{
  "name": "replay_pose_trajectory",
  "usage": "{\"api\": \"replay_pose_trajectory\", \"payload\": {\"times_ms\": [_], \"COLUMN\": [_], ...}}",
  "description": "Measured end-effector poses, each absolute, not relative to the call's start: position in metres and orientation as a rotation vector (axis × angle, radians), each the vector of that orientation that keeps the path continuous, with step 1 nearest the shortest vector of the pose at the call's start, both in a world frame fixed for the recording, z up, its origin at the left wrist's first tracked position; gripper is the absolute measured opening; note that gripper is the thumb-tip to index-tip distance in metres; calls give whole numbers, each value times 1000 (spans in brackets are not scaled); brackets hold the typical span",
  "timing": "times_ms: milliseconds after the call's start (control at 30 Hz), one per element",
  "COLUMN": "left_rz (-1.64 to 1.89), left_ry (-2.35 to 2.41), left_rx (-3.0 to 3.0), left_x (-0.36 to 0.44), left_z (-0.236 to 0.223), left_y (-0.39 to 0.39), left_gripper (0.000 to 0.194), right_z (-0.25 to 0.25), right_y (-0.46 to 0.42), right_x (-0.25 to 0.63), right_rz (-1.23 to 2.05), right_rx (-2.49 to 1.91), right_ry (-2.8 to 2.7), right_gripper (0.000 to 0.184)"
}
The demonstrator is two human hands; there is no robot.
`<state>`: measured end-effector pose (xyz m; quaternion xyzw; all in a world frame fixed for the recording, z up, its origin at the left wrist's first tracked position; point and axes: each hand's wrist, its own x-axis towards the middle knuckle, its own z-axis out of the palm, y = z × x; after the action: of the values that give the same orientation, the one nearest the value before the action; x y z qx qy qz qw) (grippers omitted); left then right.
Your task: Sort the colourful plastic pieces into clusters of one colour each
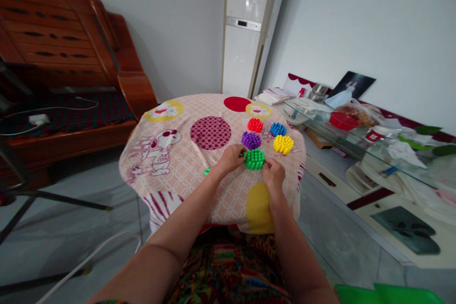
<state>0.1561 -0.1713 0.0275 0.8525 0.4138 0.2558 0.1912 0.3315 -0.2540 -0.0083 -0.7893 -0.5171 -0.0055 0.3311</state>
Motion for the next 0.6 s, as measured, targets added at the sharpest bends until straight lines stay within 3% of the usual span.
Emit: {"api": "replay_pose_trajectory", "payload": {"times_ms": [267,400,600], "left_rz": [801,771,246], "left_ry": [1151,1316,1405], "left_rx": [2270,2286,2400], "left_x": [144,102,44], "left_z": [33,47,57], "left_y": [-171,-166,-169], "left_gripper": [51,40,18], "right_z": [-9,-10,-11], "right_y": [-254,-253,-253], "right_x": [332,333,333], "right_rz": [-18,-20,-16], "right_rx": [-2052,-2046,-2037], "right_ry": [-1345,-1350,-1343], "right_gripper": [32,31,32]}}
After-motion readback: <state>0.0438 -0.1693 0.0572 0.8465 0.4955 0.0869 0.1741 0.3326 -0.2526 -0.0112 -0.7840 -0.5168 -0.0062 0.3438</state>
